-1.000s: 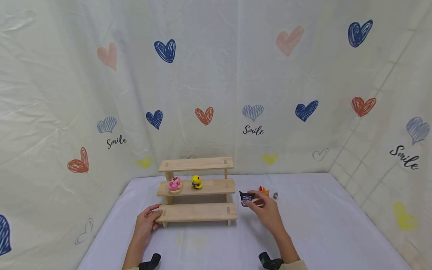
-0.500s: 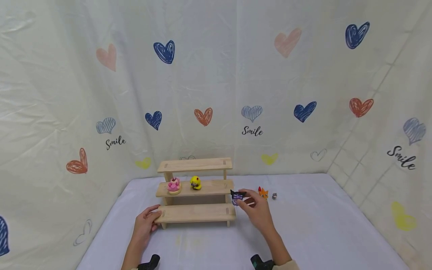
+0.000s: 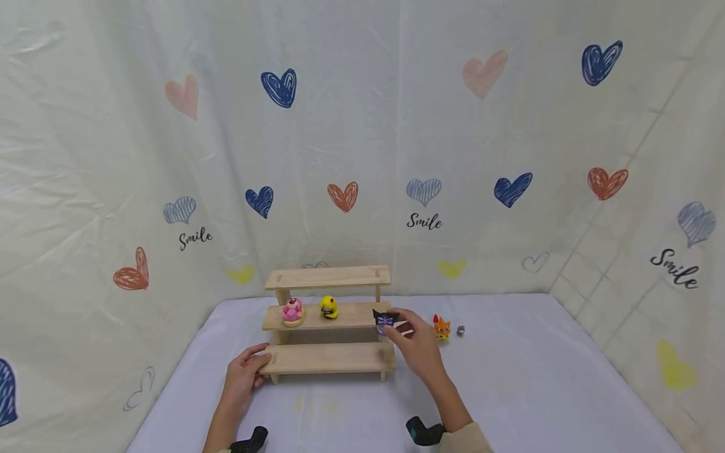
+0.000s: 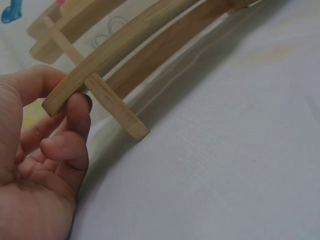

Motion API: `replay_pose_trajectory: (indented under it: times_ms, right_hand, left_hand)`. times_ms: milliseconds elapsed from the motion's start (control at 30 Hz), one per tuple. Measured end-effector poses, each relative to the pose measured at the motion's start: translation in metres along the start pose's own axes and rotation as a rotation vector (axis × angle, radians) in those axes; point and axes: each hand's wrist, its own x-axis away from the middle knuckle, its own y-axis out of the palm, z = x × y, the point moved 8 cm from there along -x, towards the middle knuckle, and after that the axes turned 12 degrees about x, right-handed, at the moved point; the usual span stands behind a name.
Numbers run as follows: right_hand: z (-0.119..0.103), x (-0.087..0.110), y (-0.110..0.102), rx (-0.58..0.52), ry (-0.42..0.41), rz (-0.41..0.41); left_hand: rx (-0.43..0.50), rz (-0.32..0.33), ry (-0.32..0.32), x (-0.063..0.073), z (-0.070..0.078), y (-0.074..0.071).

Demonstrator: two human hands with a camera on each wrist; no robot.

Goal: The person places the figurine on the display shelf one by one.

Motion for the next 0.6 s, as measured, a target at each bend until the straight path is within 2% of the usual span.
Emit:
replay_pose_trajectory:
  times_ms: [300,600]
  right_hand:
    - [-0.008,-0.020,0.008,-0.034,-0.027,-0.005]
    - [-0.007,-0.037,0.020,0.000,0.013,-0.029]
  left_hand:
    - [-0.005,0.007,0.000,-0.002,-0.002,-0.002]
    - [0.000,0.008,0.005,-0.003,-0.002,-0.002]
